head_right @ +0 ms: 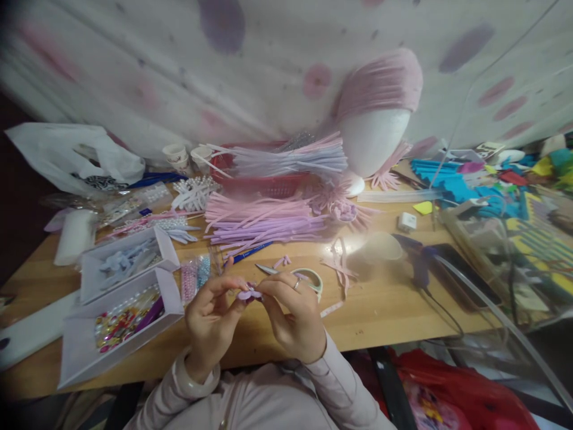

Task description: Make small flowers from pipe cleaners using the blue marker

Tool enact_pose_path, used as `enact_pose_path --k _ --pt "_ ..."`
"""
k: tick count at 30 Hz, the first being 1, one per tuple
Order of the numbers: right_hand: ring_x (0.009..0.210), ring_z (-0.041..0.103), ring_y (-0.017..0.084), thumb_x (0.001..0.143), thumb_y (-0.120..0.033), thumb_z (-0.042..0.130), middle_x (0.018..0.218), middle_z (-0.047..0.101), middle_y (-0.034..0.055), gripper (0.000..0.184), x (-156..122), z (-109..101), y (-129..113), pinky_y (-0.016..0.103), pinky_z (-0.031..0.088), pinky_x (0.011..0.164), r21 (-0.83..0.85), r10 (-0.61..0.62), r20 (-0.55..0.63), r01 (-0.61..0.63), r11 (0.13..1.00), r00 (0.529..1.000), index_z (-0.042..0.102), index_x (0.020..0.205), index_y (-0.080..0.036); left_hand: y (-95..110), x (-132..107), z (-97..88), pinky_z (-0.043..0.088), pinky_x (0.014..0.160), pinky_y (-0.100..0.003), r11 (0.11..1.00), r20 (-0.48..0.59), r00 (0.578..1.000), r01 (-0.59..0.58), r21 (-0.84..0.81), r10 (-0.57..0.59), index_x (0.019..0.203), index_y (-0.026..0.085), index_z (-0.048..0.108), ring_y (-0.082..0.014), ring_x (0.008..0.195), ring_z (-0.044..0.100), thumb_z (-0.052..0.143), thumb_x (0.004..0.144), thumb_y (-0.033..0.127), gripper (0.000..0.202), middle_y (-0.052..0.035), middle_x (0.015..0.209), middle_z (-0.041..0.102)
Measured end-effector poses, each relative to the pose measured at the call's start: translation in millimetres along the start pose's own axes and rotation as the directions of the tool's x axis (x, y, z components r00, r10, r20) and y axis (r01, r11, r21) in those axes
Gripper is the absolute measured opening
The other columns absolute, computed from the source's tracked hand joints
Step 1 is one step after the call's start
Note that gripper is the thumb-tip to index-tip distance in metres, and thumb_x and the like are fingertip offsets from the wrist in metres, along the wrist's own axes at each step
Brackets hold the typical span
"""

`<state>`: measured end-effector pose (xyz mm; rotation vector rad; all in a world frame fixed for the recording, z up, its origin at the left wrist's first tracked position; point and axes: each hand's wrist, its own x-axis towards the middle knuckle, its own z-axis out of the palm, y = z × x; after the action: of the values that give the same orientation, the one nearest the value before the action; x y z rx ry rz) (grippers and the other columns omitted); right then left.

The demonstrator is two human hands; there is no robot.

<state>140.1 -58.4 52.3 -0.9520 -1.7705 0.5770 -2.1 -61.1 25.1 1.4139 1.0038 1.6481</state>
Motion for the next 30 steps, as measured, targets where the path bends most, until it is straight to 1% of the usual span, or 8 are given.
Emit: enact_pose_path --k 2,6,9,12,14,19,25,30 --pt "0.075 0.06 0.015 0.083 -0.002 0.053 0.08 0.064 0.0051 0.02 0 0 0 0.027 0.047 0.066 0.007 0.01 0.006 -0.01 1.0 1.0 0.061 0.089 -0.018 2 2 0.5 0.033 0.11 -0.044 0.998 0.017 1.0 0.018 -0.055 -0.017 0.087 0.021 0.061 -0.0107 0.074 0.065 0.065 0.076 0.006 0.019 0.0033 0.08 0.066" --pt "0.07 0.061 0.015 0.083 -0.007 0.055 0.075 0.066 0.0038 0.014 -2 0 2 0.027 0.046 0.064 -0.026 0.078 0.004 -0.078 0.997 0.997 0.061 0.084 -0.019 3 5 1.7 0.031 0.11 -0.044 0.973 0.052 0.987 0.157 -0.167 -0.151 0.082 0.021 0.053 -0.0097 0.075 0.065 0.065 0.077 0.007 0.019 0.0048 0.079 0.065" --pt "0.064 0.061 0.015 0.084 -0.013 0.056 0.071 0.066 0.0033 0.009 -1 0 6 0.026 0.045 0.059 -0.075 0.141 -0.018 -0.142 0.987 0.99 0.061 0.079 -0.019 3 11 2.5 0.041 0.103 -0.037 0.95 0.051 0.965 0.261 -0.171 -0.256 0.081 0.019 0.054 -0.0109 0.079 0.065 0.068 0.075 0.01 0.018 0.0029 0.079 0.066" --pt "0.063 0.062 0.015 0.085 -0.017 0.057 0.072 0.068 0.0037 0.009 -1 1 12 0.025 0.045 0.059 -0.061 0.183 -0.026 -0.184 0.981 0.983 0.062 0.078 -0.018 1 17 3.4 0.051 0.085 -0.03 0.892 0.106 0.91 0.414 -0.181 -0.401 0.087 0.017 0.06 -0.0153 0.085 0.066 0.072 0.073 0.019 0.019 -0.0026 0.085 0.069" --pt "0.063 0.062 0.015 0.085 -0.018 0.058 0.073 0.068 0.0036 0.008 -1 3 15 0.025 0.045 0.061 -0.044 0.208 -0.033 -0.209 0.977 0.978 0.063 0.079 -0.018 -3 19 3.9 0.052 0.082 -0.029 0.863 0.141 0.883 0.468 -0.19 -0.448 0.085 0.016 0.064 -0.0169 0.088 0.066 0.072 0.073 0.024 0.017 -0.0057 0.091 0.07" --pt "0.07 0.062 0.015 0.087 -0.02 0.056 0.077 0.067 0.004 0.008 -3 6 19 0.026 0.045 0.065 0.0 0.252 0.026 -0.252 0.968 0.967 0.063 0.084 -0.018 -13 17 3.9 0.05 0.08 -0.025 0.861 0.12 0.879 0.477 -0.177 -0.462 0.079 0.016 0.07 -0.0151 0.084 0.064 0.071 0.074 0.028 0.013 -0.004 0.086 0.07" --pt "0.076 0.06 0.016 0.093 -0.023 0.043 0.082 0.065 0.0054 0.017 -4 3 21 0.027 0.043 0.07 -0.007 0.226 0.148 -0.228 0.974 0.963 0.059 0.093 -0.017 -18 18 3.5 0.05 0.078 -0.027 0.875 0.101 0.885 0.465 -0.135 -0.454 0.076 0.015 0.069 -0.017 0.083 0.063 0.072 0.073 0.031 0.016 -0.0048 0.082 0.069" --pt "0.064 0.054 0.014 0.094 -0.027 0.044 0.068 0.059 0.0015 0.022 -5 8 25 0.025 0.038 0.062 -0.079 0.279 0.088 -0.272 0.959 0.956 0.054 0.076 -0.018 -21 17 5.8 0.049 0.081 -0.027 0.89 0.104 0.891 0.45 -0.075 -0.442 0.077 0.015 0.069 -0.0186 0.088 0.063 0.07 0.075 0.034 0.019 -0.0056 0.084 0.068"
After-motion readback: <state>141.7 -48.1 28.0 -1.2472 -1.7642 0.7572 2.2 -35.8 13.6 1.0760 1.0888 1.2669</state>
